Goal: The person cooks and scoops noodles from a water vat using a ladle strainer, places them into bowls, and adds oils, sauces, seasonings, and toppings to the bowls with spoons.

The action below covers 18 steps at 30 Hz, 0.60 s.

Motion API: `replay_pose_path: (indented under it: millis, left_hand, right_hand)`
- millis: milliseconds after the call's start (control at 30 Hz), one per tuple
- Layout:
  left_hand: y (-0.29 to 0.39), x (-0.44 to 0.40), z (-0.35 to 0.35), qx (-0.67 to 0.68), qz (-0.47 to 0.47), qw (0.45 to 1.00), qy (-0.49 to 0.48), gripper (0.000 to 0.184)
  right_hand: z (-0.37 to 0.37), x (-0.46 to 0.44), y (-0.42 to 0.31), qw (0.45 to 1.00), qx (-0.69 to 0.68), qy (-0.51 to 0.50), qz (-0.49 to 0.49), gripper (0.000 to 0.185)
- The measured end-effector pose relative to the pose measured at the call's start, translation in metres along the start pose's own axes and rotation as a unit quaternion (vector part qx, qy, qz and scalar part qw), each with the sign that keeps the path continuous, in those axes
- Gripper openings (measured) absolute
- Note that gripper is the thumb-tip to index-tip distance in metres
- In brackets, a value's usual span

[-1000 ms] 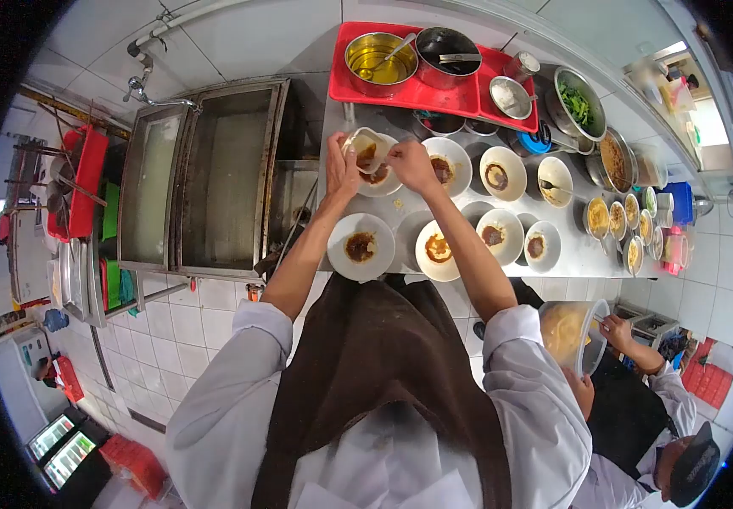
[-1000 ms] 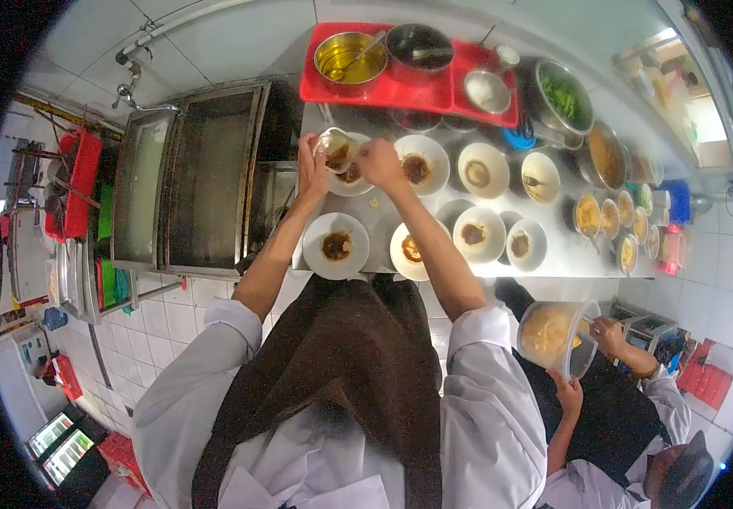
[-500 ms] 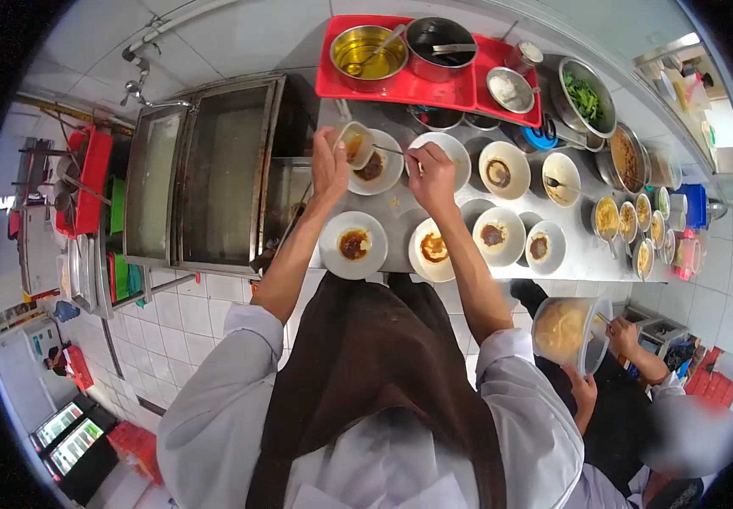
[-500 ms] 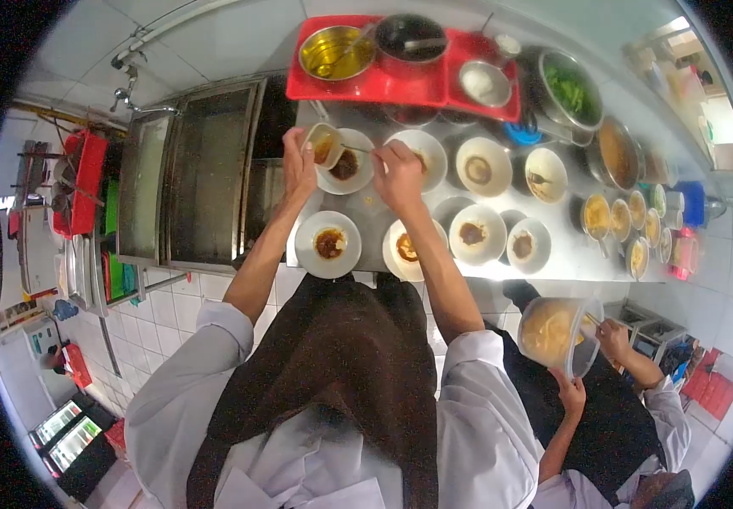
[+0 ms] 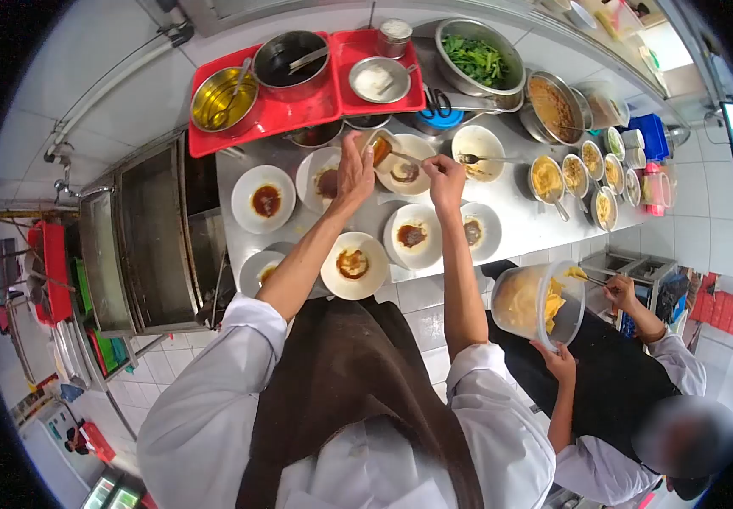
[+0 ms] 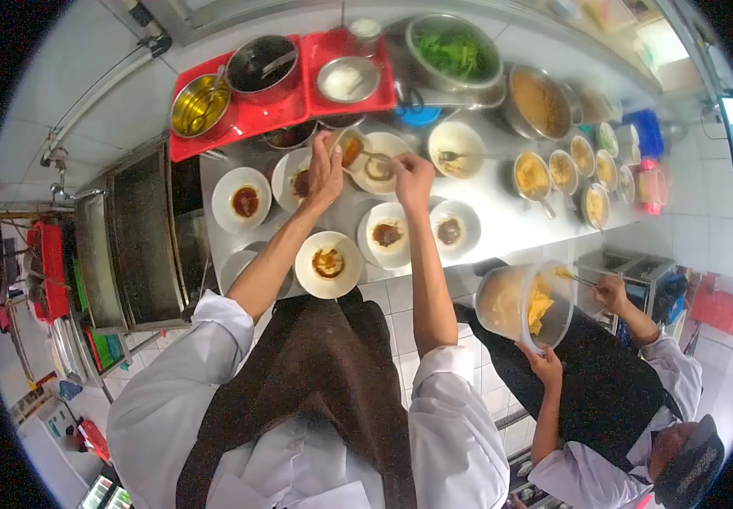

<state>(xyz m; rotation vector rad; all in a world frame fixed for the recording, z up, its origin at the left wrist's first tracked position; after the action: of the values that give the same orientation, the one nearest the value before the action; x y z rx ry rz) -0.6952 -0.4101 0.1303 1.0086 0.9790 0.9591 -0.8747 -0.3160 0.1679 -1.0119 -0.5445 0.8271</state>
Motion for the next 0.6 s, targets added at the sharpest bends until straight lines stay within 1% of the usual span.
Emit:
replay_pose_path:
  millis: [33, 67, 100, 133, 167, 233, 267, 333, 367, 433, 467, 500, 533, 567, 600]
  left_hand:
    - [-0.001, 0.001, -0.004, 0.001, 0.001, 1.000, -0.003, 0.039]
    - [0.000, 0.001, -0.006, -0.014, -0.012, 1.000, 0.010, 0.040]
    - [0.000, 0.001, -0.006, -0.031, -0.023, 0.999, 0.025, 0.042]
    - [0.001, 0.002, -0.005, -0.047, -0.041, 0.997, 0.034, 0.043]
    - [0.000, 0.006, -0.004, -0.051, -0.036, 0.998, 0.032, 0.043]
    - [0.006, 0.007, -0.003, -0.087, -0.050, 0.995, 0.023, 0.043]
    - [0.008, 0.003, -0.007, -0.087, -0.052, 0.995, 0.023, 0.043]
    - [0.013, 0.013, -0.012, -0.072, -0.068, 0.995, -0.005, 0.042]
    - [0.017, 0.015, -0.013, -0.065, -0.078, 0.995, -0.018, 0.042]
    - [0.028, 0.025, -0.022, -0.048, -0.065, 0.996, -0.032, 0.042]
    - [0.037, 0.030, -0.028, -0.025, -0.079, 0.995, -0.060, 0.042]
    - [0.047, 0.039, -0.035, -0.001, -0.090, 0.992, -0.089, 0.042]
    - [0.055, 0.048, -0.040, 0.002, -0.067, 0.991, -0.114, 0.042]
    - [0.052, 0.055, -0.046, 0.003, -0.067, 0.991, -0.119, 0.042]
    - [0.048, 0.064, -0.052, 0.002, -0.079, 0.989, -0.124, 0.043]
  right_hand:
    - [0.013, 0.002, -0.001, 0.999, 0.013, 0.031, 0.008, 0.012]
    - [0.016, 0.000, 0.010, 0.999, 0.014, 0.033, 0.007, 0.012]
    - [0.017, 0.003, 0.014, 0.988, 0.085, 0.068, 0.114, 0.009]
    - [0.016, 0.010, 0.013, 0.959, 0.153, 0.100, 0.217, 0.007]
    - [0.007, 0.015, 0.016, 0.921, 0.251, 0.080, 0.287, 0.007]
    - [0.011, 0.020, 0.028, 0.905, 0.269, 0.108, 0.312, 0.004]
    - [0.017, 0.018, 0.018, 0.904, 0.269, 0.110, 0.313, 0.004]
    - [0.038, 0.031, 0.004, 0.942, 0.155, 0.147, 0.258, 0.007]
    - [0.042, 0.034, -0.004, 0.943, 0.155, 0.146, 0.254, 0.007]
    - [0.043, 0.045, -0.016, 0.949, 0.116, 0.107, 0.272, 0.008]
    - [0.041, 0.049, -0.015, 0.950, 0.146, 0.100, 0.258, 0.003]
    - [0.043, 0.054, -0.012, 0.951, 0.148, 0.102, 0.252, 0.003]
    - [0.042, 0.057, -0.004, 0.964, 0.148, 0.075, 0.209, 0.002]
    - [0.041, 0.059, 0.003, 0.974, 0.147, 0.050, 0.168, 0.004]
    - [0.043, 0.063, 0.016, 0.989, 0.130, 0.032, 0.069, 0.010]
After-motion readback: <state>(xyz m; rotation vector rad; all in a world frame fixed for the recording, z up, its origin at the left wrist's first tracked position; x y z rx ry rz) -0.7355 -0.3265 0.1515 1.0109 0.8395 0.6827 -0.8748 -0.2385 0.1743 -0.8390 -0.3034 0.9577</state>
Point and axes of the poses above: each hand's wrist, its own x-axis away from the middle knuckle, its own z-axis out of the back of the hand, y = z × x, the point moved 5 cm from there along -x, towards the middle knuckle, and after that the axes turned 6 degrees about x, right-handed, at the moved point
